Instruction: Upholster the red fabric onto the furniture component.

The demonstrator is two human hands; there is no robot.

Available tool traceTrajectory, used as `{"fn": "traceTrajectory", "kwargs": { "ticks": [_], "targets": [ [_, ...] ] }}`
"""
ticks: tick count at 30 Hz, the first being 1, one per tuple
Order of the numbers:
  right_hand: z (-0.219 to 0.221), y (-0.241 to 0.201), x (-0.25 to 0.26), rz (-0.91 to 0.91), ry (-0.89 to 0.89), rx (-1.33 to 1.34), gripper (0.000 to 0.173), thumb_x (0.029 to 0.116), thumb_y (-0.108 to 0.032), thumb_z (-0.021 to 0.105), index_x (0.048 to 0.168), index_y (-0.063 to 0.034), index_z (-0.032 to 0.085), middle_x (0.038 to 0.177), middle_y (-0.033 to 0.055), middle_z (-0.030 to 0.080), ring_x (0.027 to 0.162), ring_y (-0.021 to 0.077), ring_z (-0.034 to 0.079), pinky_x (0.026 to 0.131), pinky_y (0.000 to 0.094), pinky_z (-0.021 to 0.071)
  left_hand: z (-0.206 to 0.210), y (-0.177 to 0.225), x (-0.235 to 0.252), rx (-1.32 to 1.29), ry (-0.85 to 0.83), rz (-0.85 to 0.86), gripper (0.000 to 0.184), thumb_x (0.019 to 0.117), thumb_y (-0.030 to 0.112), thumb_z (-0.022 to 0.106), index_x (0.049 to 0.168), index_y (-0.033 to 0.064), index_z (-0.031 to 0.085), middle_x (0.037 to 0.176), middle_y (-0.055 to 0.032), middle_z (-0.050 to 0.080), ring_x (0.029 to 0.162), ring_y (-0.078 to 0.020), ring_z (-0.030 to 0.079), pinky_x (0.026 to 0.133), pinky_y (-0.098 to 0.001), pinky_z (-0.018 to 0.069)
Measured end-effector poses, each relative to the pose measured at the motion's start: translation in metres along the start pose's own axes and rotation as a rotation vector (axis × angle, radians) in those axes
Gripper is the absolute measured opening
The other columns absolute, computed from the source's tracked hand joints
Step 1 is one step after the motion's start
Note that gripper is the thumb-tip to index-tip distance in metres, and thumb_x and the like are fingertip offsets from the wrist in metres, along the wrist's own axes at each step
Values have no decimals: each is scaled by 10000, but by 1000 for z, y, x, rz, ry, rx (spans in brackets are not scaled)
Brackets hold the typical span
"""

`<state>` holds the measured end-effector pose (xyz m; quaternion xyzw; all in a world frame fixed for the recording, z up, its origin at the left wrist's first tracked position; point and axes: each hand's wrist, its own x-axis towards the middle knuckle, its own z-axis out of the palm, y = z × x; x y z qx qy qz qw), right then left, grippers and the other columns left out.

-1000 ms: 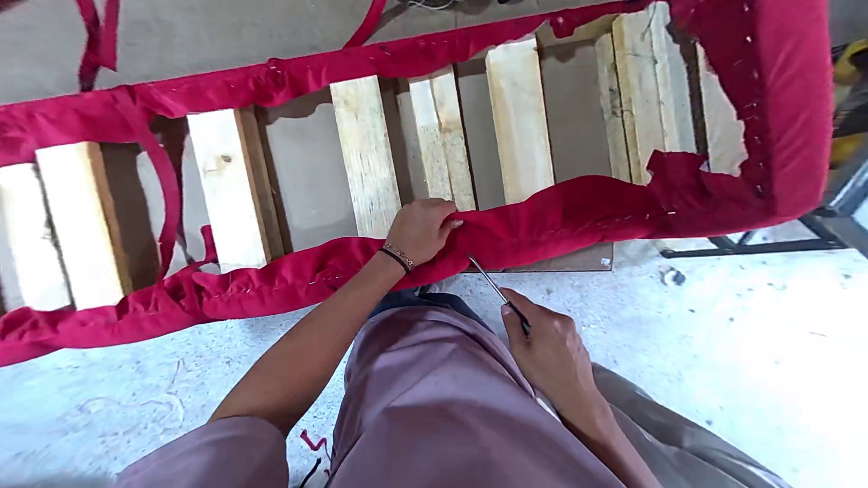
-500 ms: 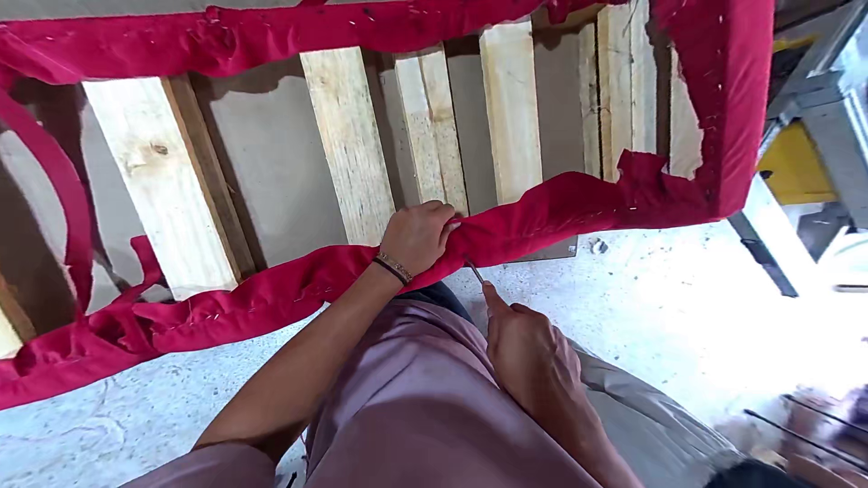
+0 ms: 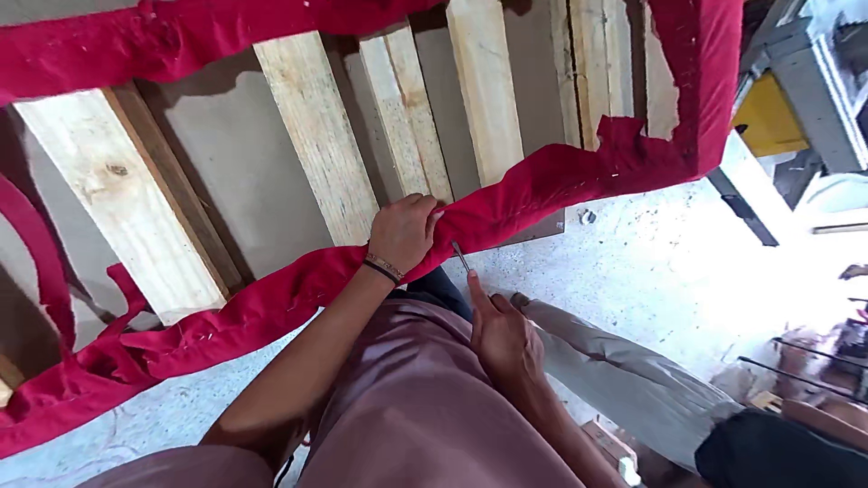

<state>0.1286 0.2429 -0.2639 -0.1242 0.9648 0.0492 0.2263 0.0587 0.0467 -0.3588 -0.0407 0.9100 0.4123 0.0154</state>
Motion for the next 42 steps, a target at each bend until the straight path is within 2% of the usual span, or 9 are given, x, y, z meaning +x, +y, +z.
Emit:
{"fn": "traceTrajectory", "kwargs": {
  "ticks": [2, 7, 11, 13, 15, 19, 22, 26, 42],
  "targets": [
    [-3, -4, 3, 15, -37, 12, 577, 1006, -141, 514, 1569, -256, 457, 913, 157, 685, 646, 322, 679, 539, 482, 553, -1, -1, 3, 16, 9, -1, 217, 1021, 209, 623, 995, 25, 735, 914, -145, 720, 854, -319, 728, 742, -516, 593],
    [38, 19, 9, 22, 27, 766, 467, 1036, -211, 547, 1503, -228, 554, 735, 20, 648, 567, 124, 546, 556, 362, 498, -1, 4, 3, 28, 41, -11, 212, 1011, 200, 639, 953, 14, 722, 892, -153, 714, 858, -327, 723, 766, -521, 586],
    [53, 28, 9, -65, 141, 333, 469, 1064, -235, 477, 1530, -274, 516, 907, 134, 699, 674, 320, 683, 567, 520, 561, -1, 5, 3, 57, 42, -6, 252, 1022, 229, 626, 925, 15, 717, 863, -151, 707, 838, -321, 716, 760, -518, 578],
    [69, 38, 16, -97, 191, 357, 461, 1071, -254, 477, 1528, -293, 515, 926, 123, 684, 664, 304, 671, 540, 504, 550, -1, 5, 5, 85, 34, -22, 274, 1030, 245, 613, 920, 15, 714, 861, -149, 704, 844, -320, 714, 762, -519, 576],
    [83, 45, 22, -112, 136, 769, 450, 1057, -223, 529, 1506, -226, 549, 852, 68, 702, 604, 196, 623, 537, 393, 540, -1, 7, 7, 116, 2, -47, 291, 1042, 261, 593, 941, 18, 717, 889, -151, 711, 875, -325, 718, 782, -526, 576],
    [111, 45, 27, -51, -364, 1822, 499, 1103, -322, 345, 1586, -202, 371, 636, -18, 534, 416, 52, 452, 398, 218, 435, -3, 12, 9, 180, -111, -132, 321, 1075, 290, 525, 1014, 36, 711, 997, -162, 717, 979, -347, 709, 841, -548, 560],
    [110, 48, 30, -112, -81, 1387, 423, 1104, -232, 392, 1478, -101, 542, 668, 15, 570, 466, 90, 471, 434, 257, 442, -5, 15, 11, 186, -146, -143, 314, 1075, 282, 514, 1024, 48, 717, 1002, -157, 708, 977, -351, 702, 831, -564, 561],
    [113, 53, 27, -161, 346, 740, 352, 1013, -286, 600, 1285, -94, 715, 923, 78, 749, 716, 188, 694, 658, 432, 597, -2, 15, 11, 197, -106, -141, 305, 1076, 286, 514, 1062, 69, 729, 1011, -137, 692, 956, -327, 700, 814, -544, 571],
    [122, 52, 31, -186, 458, 840, 354, 1017, -286, 547, 1234, -83, 739, 859, 51, 747, 662, 122, 667, 619, 364, 577, 2, 23, 15, 343, -126, -193, 317, 1090, 304, 482, 1137, 112, 729, 1068, -120, 687, 962, -315, 698, 791, -529, 569]
  ]
}}
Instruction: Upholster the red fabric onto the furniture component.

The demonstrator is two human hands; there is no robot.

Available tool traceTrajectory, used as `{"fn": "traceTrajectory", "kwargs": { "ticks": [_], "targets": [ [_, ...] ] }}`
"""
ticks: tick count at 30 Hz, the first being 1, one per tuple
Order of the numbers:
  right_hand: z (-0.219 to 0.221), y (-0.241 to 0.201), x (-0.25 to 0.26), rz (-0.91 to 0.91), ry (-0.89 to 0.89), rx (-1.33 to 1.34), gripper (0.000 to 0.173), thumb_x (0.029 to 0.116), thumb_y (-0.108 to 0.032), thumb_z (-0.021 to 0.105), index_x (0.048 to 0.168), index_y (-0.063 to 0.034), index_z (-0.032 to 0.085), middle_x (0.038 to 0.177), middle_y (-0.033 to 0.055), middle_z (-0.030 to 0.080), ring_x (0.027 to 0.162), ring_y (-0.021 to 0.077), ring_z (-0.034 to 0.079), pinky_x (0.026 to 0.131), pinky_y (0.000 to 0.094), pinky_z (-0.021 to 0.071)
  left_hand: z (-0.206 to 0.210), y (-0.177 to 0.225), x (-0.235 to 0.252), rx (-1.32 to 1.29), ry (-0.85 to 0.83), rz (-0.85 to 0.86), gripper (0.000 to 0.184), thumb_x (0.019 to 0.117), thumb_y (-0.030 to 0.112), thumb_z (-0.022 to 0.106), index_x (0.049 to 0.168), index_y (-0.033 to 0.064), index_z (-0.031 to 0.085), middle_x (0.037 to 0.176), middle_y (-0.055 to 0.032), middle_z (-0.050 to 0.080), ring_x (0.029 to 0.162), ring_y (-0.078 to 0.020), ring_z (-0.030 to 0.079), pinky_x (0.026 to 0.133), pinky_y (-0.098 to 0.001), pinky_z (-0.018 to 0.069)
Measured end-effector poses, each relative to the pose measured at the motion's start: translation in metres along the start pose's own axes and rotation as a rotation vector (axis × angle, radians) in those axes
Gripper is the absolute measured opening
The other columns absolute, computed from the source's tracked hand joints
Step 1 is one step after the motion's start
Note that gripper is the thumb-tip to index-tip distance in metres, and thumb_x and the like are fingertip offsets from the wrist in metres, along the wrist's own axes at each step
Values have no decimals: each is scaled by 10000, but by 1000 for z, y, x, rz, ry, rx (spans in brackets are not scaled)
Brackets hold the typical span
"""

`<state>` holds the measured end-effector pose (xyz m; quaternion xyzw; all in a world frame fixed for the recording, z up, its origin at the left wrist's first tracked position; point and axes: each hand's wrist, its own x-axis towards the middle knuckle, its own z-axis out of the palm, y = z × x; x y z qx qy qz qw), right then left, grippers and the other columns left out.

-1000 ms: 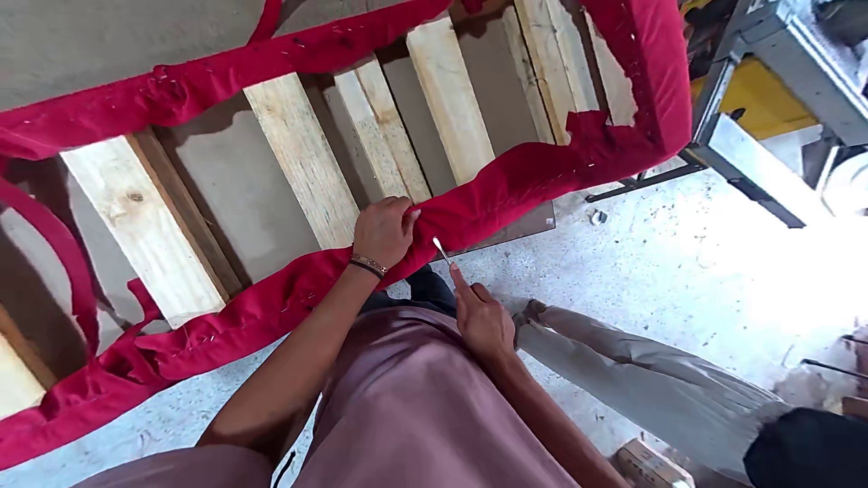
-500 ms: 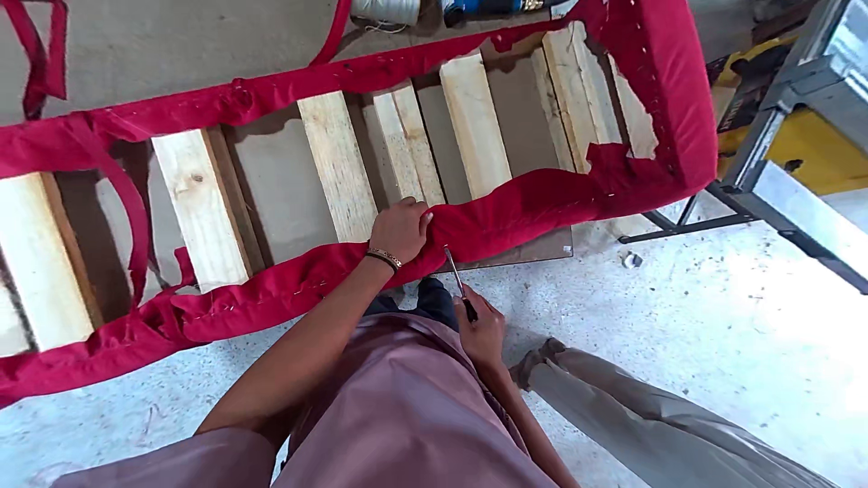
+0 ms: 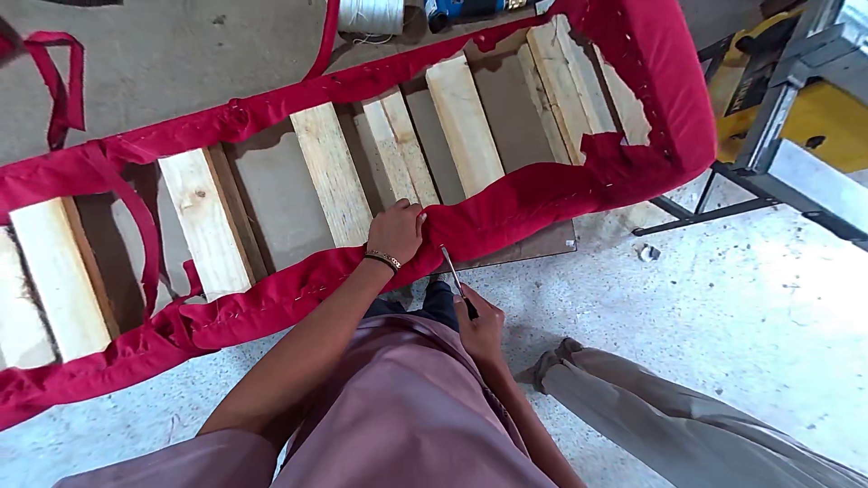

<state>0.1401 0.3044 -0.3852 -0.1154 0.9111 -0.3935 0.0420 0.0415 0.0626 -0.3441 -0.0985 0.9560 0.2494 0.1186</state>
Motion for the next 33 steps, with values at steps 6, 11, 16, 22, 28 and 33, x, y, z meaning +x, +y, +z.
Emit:
{"fn": "traceTrajectory", "kwargs": {
  "ticks": [6, 11, 16, 22, 28, 33],
  "targets": [
    [-1, -2, 0, 52, -23, -12, 353, 1019, -293, 543, 1224, -88, 744, 858, 54, 749, 669, 142, 677, 626, 395, 579, 0, 0, -1, 3, 2, 0, 326, 1095, 305, 468, 1134, 109, 726, 1062, -117, 684, 957, -309, 697, 794, -520, 568],
    [2, -9, 8, 63, -65, -8, 345, 1028, -294, 549, 1243, -102, 739, 885, 59, 755, 707, 163, 697, 661, 428, 593, 0, -1, -1, -12, 19, 13, 332, 1091, 295, 475, 1133, 90, 732, 1063, -137, 691, 964, -328, 700, 802, -544, 569],
    [0, -29, 26, 84, -83, 114, 309, 1052, -260, 546, 1221, -75, 726, 774, 60, 691, 595, 154, 615, 560, 382, 545, 1, 0, -1, -11, 15, 7, 332, 1092, 302, 477, 1142, 99, 735, 1053, -130, 688, 957, -328, 697, 797, -543, 567],
    [-114, -87, 81, -133, 279, 915, 279, 1095, -380, 420, 1147, -200, 626, 681, -103, 608, 501, 44, 548, 447, 222, 492, 1, -2, -5, -29, -7, 20, 339, 1093, 298, 469, 1163, 95, 731, 1089, -136, 697, 991, -326, 701, 834, -542, 572],
    [-96, -32, 63, 208, 45, 302, 405, 1083, -182, 418, 1464, -104, 529, 786, 44, 615, 529, 139, 526, 462, 312, 469, -6, -4, -2, -211, 91, 97, 314, 1027, 283, 601, 1212, 55, 712, 1145, -156, 716, 1114, -328, 679, 991, -539, 531],
    [-97, -29, 47, 110, -125, -139, 384, 1058, -230, 516, 1420, -157, 621, 799, 69, 676, 626, 194, 609, 590, 447, 537, -6, 35, 20, -156, -98, 96, 630, 948, 635, 613, 1327, 137, 684, 1282, -120, 700, 1261, -326, 608, 1094, -611, 416]
  ]
}}
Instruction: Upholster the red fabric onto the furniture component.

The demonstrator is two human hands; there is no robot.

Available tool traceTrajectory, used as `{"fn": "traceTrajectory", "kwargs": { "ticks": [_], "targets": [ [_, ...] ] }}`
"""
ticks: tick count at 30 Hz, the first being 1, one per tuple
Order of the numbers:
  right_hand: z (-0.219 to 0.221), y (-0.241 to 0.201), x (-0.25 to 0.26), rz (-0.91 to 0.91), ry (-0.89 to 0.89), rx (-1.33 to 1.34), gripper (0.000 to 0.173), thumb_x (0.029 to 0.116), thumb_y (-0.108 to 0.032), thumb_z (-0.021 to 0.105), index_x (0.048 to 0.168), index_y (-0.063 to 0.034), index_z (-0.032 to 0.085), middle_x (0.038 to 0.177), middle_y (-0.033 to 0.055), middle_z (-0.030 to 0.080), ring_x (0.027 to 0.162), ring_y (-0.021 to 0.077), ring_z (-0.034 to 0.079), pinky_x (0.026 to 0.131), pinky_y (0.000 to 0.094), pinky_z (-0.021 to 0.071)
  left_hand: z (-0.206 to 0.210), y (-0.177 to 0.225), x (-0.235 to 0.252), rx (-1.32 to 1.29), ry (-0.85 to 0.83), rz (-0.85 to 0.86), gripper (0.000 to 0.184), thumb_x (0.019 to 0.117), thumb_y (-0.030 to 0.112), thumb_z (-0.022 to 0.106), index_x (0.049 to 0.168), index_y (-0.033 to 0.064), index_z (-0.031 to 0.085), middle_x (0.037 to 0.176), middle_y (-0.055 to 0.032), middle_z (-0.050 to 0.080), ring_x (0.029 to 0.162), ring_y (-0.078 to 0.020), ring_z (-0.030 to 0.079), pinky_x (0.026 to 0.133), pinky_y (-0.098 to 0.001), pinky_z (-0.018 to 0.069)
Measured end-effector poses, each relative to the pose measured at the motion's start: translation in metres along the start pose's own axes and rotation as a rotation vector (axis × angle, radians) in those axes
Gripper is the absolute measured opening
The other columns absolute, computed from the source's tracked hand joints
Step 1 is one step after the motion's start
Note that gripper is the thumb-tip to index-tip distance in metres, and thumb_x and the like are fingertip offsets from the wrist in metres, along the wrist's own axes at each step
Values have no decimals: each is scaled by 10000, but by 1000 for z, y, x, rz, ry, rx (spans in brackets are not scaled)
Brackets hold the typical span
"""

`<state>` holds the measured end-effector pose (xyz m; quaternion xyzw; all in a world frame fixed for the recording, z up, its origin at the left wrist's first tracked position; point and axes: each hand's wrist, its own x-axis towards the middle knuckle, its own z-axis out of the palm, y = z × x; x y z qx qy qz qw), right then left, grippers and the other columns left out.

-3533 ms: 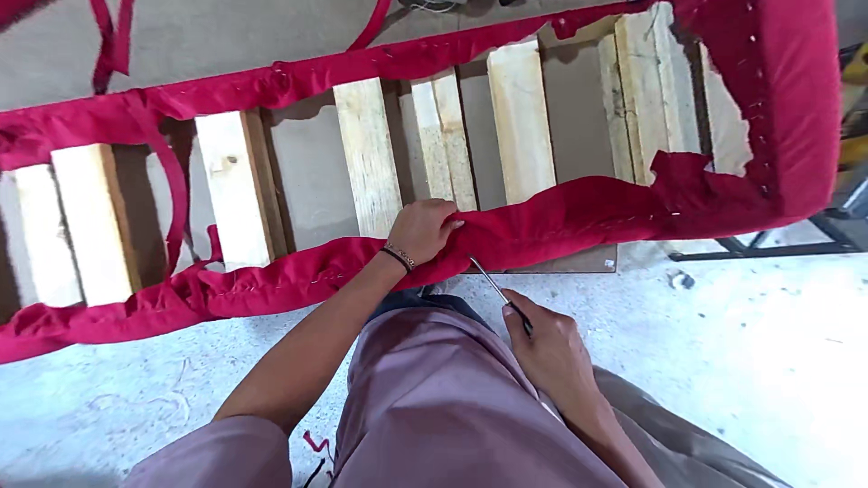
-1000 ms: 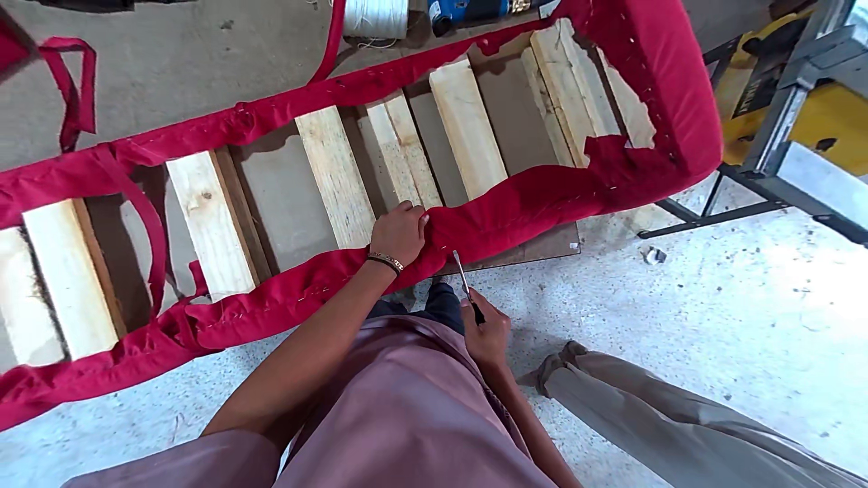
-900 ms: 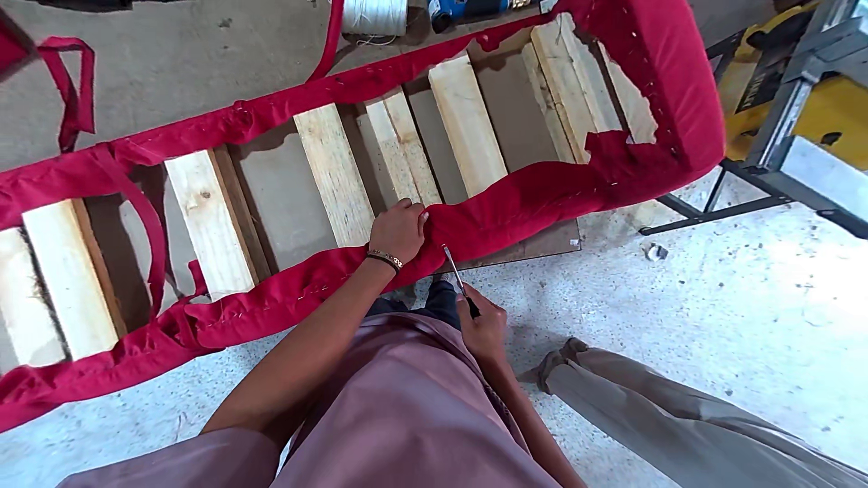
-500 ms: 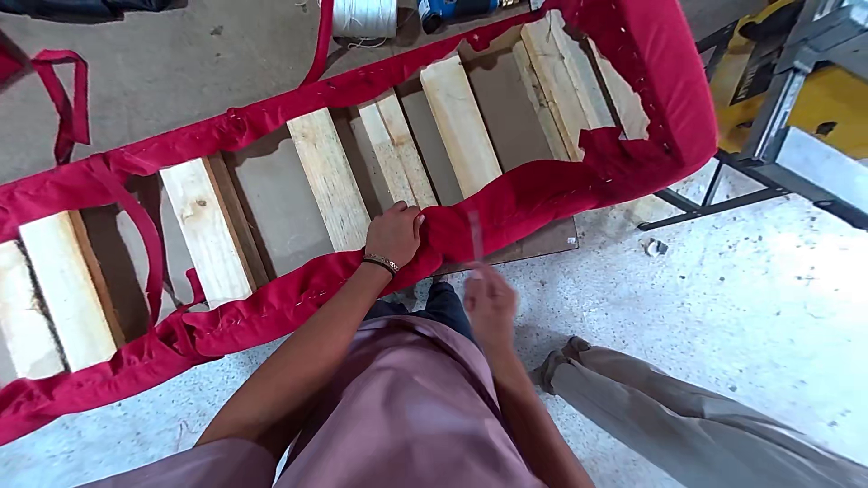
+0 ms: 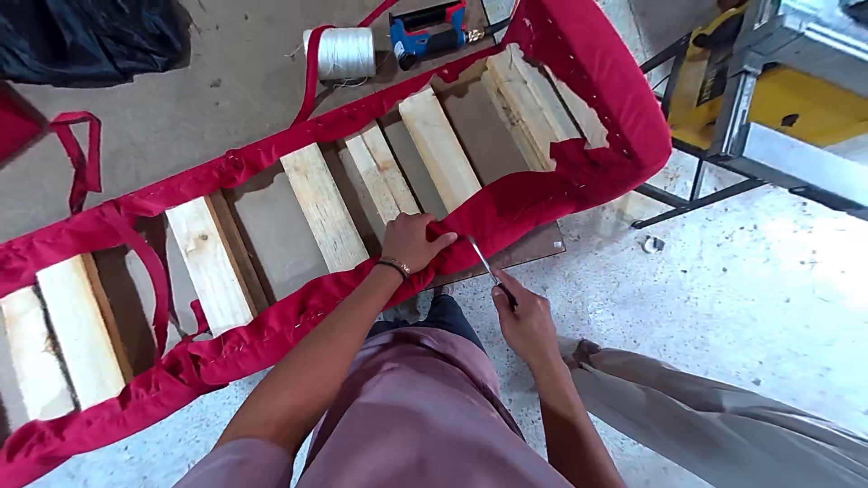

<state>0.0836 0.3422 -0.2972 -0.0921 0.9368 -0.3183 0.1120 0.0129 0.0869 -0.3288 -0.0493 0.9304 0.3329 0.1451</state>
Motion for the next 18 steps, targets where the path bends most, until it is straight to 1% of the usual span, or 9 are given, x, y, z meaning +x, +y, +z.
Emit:
{"fn": "traceTrajectory", "kwargs": {
  "ticks": [1, 2, 3, 4, 6, 9, 11, 14, 18],
  "targets": [
    [-2, -3, 1, 8, -31, -49, 373, 1058, -234, 516, 1404, -171, 641, 805, 80, 689, 646, 215, 627, 611, 474, 543, 3, 3, 6, 9, -31, -10, 575, 946, 617, 633, 1267, 146, 709, 1222, -111, 721, 1209, -312, 638, 1083, -611, 417],
    [-5, -7, 3, 26, -64, -94, 367, 1059, -234, 517, 1397, -184, 652, 813, 87, 702, 668, 235, 647, 631, 498, 550, 5, 5, 10, -4, -38, -11, 454, 973, 532, 650, 1176, 134, 733, 1140, -114, 736, 1139, -308, 662, 1052, -606, 428],
    [-10, -11, 5, 51, -103, -134, 364, 1062, -239, 516, 1396, -203, 656, 830, 88, 714, 694, 248, 664, 653, 516, 557, 9, 2, 13, -30, -4, -10, 348, 1006, 427, 643, 1094, 105, 743, 1060, -126, 739, 1069, -310, 682, 1008, -592, 463],
    [-15, -14, 6, 71, -135, -174, 365, 1066, -249, 513, 1401, -218, 655, 851, 90, 725, 721, 260, 681, 671, 532, 564, 12, -2, 14, -66, 53, -21, 293, 1028, 341, 623, 1054, 72, 734, 1012, -143, 735, 1023, -321, 696, 963, -581, 511],
    [-21, -19, 7, 78, -167, -243, 379, 1061, -258, 501, 1407, -233, 653, 844, 91, 721, 732, 279, 686, 662, 539, 561, 17, -12, 16, -126, 163, -35, 257, 1041, 264, 603, 1016, 29, 705, 932, -160, 714, 928, -323, 704, 868, -544, 557],
    [-29, -28, 11, 88, -215, -332, 382, 1062, -256, 502, 1416, -251, 645, 891, 102, 729, 782, 305, 702, 671, 555, 567, 23, -22, 18, -194, 223, 1, 256, 1039, 255, 604, 1009, 19, 698, 856, -145, 704, 827, -293, 703, 798, -509, 571],
    [-33, -39, 17, 92, -258, -403, 381, 1062, -248, 507, 1418, -251, 641, 904, 117, 727, 803, 321, 710, 669, 551, 571, 23, -24, 18, -226, 223, 1, 258, 1041, 262, 601, 1014, 24, 697, 847, -135, 700, 808, -284, 695, 786, -503, 568],
    [-37, -57, 26, 136, -331, -538, 388, 1075, -281, 478, 1438, -280, 617, 912, 122, 714, 793, 333, 709, 627, 538, 569, 25, -26, 19, -249, 245, 7, 252, 1040, 261, 604, 1000, 30, 694, 826, -127, 689, 790, -275, 684, 766, -497, 560],
    [-37, -72, 33, 142, -364, -613, 395, 1079, -281, 465, 1448, -282, 605, 890, 114, 701, 752, 321, 699, 584, 513, 558, 30, -30, 19, -256, 275, 42, 242, 1035, 243, 607, 985, 21, 690, 785, -128, 676, 740, -274, 678, 722, -489, 562]
  ]
}}
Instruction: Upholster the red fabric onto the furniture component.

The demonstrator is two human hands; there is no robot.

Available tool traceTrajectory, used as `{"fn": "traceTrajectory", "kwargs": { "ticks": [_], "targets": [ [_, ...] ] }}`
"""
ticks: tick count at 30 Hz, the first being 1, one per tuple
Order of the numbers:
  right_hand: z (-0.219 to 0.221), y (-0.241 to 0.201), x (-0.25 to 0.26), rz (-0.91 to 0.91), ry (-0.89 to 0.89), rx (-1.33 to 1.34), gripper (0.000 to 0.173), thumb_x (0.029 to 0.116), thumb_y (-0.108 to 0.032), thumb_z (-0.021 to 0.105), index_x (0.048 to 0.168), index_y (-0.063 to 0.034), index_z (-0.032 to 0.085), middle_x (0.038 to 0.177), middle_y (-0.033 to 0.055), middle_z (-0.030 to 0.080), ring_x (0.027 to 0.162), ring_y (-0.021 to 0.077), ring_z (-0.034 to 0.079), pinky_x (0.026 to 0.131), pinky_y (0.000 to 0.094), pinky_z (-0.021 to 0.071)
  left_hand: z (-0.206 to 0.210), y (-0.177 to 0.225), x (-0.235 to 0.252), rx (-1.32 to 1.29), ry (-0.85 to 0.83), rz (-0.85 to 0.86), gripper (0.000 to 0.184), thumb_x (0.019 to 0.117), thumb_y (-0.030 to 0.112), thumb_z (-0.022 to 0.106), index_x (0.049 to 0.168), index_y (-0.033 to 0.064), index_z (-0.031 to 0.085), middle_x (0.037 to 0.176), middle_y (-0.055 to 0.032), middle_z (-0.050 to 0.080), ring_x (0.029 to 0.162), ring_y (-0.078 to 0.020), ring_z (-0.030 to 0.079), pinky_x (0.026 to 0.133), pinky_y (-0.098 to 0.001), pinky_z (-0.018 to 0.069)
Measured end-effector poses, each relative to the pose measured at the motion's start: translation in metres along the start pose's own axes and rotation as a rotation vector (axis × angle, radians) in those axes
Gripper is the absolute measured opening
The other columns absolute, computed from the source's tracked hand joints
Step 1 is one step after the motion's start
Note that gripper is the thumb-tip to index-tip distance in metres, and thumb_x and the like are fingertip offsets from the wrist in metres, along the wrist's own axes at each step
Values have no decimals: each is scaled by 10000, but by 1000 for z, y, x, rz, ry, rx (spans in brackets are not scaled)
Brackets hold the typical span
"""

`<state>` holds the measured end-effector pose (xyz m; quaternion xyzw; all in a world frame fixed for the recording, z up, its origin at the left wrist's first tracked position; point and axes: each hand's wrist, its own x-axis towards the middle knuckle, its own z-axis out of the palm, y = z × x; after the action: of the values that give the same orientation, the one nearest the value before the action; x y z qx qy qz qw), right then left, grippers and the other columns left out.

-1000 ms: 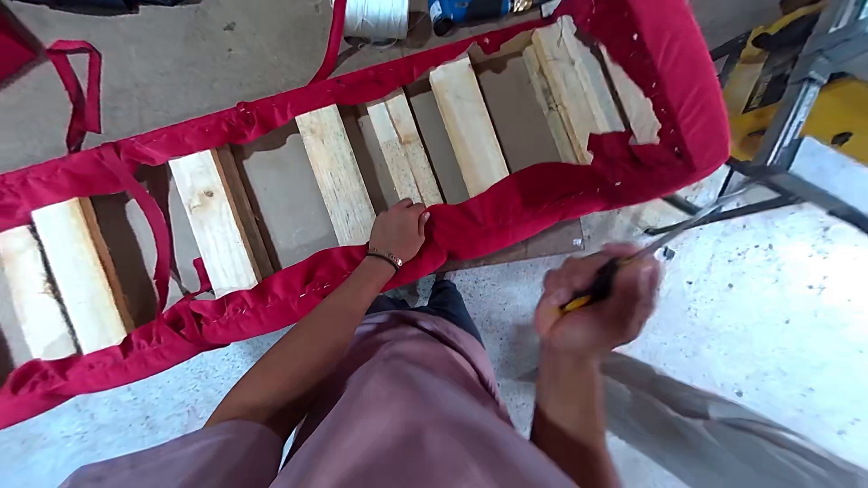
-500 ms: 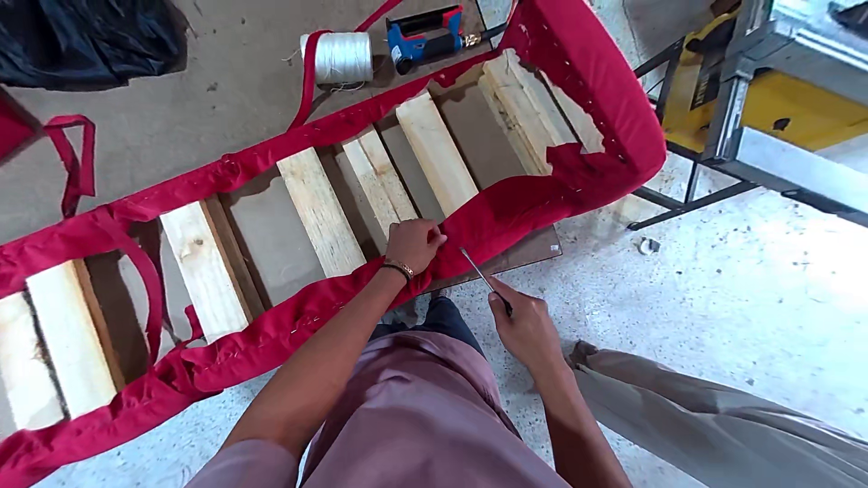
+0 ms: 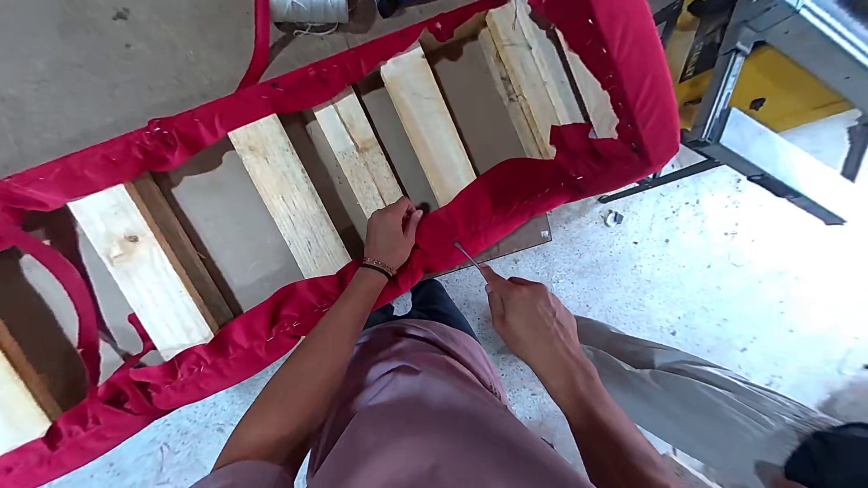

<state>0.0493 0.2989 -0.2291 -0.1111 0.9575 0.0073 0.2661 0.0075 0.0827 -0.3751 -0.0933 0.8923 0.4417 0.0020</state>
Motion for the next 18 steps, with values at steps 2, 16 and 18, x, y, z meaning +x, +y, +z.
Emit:
{"fn": "traceTrajectory", "kwargs": {
  "ticks": [2, 16, 18],
  "targets": [
    [-7, -4, 3, -1, -28, -36, 395, 1081, -281, 462, 1449, -273, 603, 877, 119, 692, 734, 325, 693, 575, 515, 554, 0, -1, 2, -11, 3, 7, 239, 1035, 235, 602, 981, 18, 688, 786, -132, 677, 745, -282, 680, 724, -493, 559],
    [-26, -15, 8, -1, -65, -90, 385, 1067, -254, 493, 1427, -273, 629, 825, 103, 694, 717, 315, 696, 575, 513, 556, 1, -3, 3, -41, 24, 27, 229, 1040, 213, 591, 971, 14, 682, 799, -135, 695, 777, -293, 698, 776, -496, 552],
    [-32, -21, 10, 14, -108, -113, 379, 1068, -245, 495, 1424, -259, 625, 837, 113, 692, 737, 326, 699, 588, 521, 561, 0, -3, 3, -51, 24, 24, 233, 1037, 211, 591, 972, 10, 687, 809, -141, 703, 789, -299, 705, 792, -509, 555]
  ]
}}
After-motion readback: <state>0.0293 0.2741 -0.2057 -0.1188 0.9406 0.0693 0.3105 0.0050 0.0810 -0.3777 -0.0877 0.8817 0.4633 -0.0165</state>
